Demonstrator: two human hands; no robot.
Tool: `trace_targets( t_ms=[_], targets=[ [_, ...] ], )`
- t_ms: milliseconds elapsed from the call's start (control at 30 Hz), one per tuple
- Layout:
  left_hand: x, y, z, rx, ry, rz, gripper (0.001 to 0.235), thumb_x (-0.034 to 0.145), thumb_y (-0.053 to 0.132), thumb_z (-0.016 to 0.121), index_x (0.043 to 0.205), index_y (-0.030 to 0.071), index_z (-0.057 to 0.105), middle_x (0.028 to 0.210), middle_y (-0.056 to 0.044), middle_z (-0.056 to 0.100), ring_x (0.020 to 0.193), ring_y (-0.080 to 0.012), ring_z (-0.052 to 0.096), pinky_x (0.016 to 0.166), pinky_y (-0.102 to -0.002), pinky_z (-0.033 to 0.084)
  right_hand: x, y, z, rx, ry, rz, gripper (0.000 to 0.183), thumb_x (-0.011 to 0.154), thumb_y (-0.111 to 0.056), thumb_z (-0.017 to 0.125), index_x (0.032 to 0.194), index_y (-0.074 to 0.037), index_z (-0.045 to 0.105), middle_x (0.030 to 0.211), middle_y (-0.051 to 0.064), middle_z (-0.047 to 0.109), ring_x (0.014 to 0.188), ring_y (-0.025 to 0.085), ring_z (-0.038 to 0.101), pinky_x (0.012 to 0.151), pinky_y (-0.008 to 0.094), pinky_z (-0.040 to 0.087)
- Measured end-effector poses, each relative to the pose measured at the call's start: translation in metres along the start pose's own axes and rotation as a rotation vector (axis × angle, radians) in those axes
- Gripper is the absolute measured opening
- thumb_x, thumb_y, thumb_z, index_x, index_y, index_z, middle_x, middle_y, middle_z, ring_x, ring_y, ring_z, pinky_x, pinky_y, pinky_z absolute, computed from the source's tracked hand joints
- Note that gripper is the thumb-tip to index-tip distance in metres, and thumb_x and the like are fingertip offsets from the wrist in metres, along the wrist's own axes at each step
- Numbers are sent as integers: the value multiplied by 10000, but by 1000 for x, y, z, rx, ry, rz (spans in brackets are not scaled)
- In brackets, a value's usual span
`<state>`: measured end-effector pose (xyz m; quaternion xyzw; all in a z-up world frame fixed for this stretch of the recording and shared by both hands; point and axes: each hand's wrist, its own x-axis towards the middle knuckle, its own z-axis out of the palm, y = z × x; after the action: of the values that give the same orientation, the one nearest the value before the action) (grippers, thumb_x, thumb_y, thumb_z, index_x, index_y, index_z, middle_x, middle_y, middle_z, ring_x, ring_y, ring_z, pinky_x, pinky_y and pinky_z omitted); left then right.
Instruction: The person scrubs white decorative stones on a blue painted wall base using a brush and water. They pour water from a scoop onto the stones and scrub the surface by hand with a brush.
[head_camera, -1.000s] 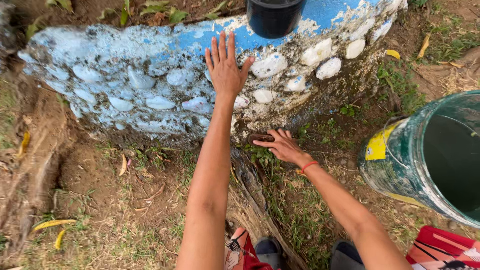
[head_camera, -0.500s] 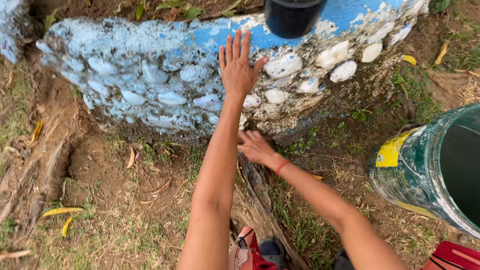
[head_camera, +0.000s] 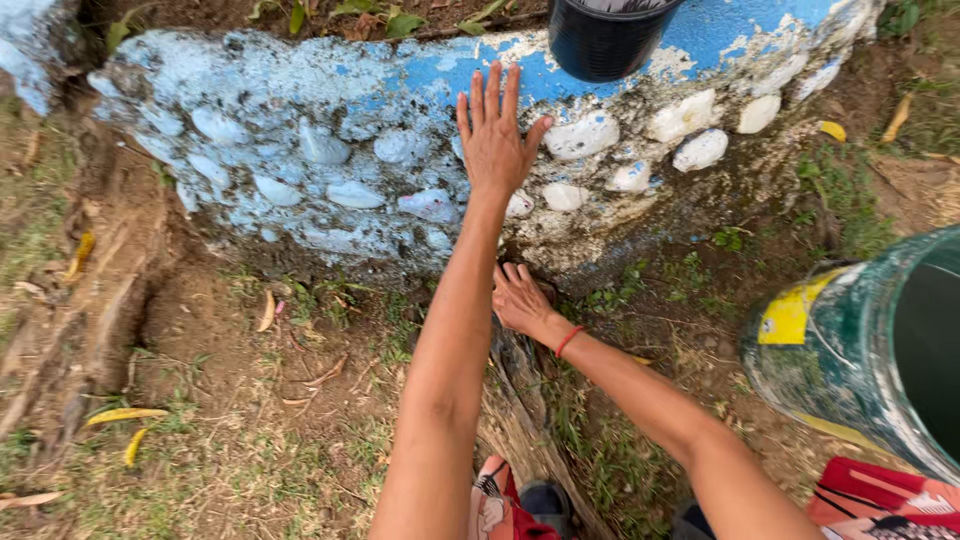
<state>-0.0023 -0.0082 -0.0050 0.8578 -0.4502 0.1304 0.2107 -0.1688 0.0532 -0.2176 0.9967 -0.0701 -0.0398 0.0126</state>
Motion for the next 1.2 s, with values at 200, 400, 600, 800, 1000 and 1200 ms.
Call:
trace_targets(
  t_ms=[200, 400, 600, 800, 1000, 1200],
  targets=[
    [-1, -7, 6, -54, -10, 27, 841, 971, 726, 476, 1621, 247, 242, 1697, -40, 231, 1578, -272, 144, 1291, -461, 58, -45, 43, 1, 19, 24, -38, 683, 1047, -67, 481, 1561, -507, 385, 1407, 224, 491, 1113, 317, 557, 1010, 479, 448],
    [-11, -22, 0, -182, 111, 206, 771, 1015, 641, 538, 1615, 202, 333, 1685, -105, 279, 1567, -335, 216, 1278, -520, 132, -120, 108, -47, 239, 80, 78, 666, 950, -258, 606, 1504, -532, 360, 1409, 128, 507, 1149, 300, 546, 979, 473, 448],
    [-128, -13, -23, -544, -137, -97, 873, 831, 740, 600, 1428, 105, 551, 1589, -256, 374, 1427, -422, 421, 1110, -597, 358, -84, 97, -152, 562, -78, 10, 667, 939, -422, 661, 1512, -233, 378, 1272, 142, 555, 1118, 306, 601, 1000, 460, 526],
    [-155, -44, -32, -1350, -572, -577, 552, 878, 431, 711, 1237, 22, 617, 1143, -155, 689, 971, -260, 741, 755, -354, 681, -54, 67, -241, 425, -1, -192, 689, 866, -420, 718, 1344, -5, 444, 1281, 177, 556, 1178, 342, 575, 1045, 458, 476],
    [-121, -88, -54, -1274, -584, -590, 317, 919, 265, 721, 1103, 10, 685, 1020, -121, 742, 888, -215, 752, 703, -318, 688, 10, 164, -331, 701, 720, -219, 179, 1095, -141, 573, 1166, -31, 696, 1088, 109, 706, 980, 221, 693, 861, 342, 570],
    [-85, -95, -67, -919, -583, -429, 347, 834, 275, 815, 1085, 51, 731, 999, -114, 759, 825, -201, 746, 613, -333, 644, 136, 328, -319, 653, 317, 488, 310, 1078, -238, 575, 884, -31, 697, 720, 104, 655, 613, 208, 596, 498, 396, 478]
  ],
)
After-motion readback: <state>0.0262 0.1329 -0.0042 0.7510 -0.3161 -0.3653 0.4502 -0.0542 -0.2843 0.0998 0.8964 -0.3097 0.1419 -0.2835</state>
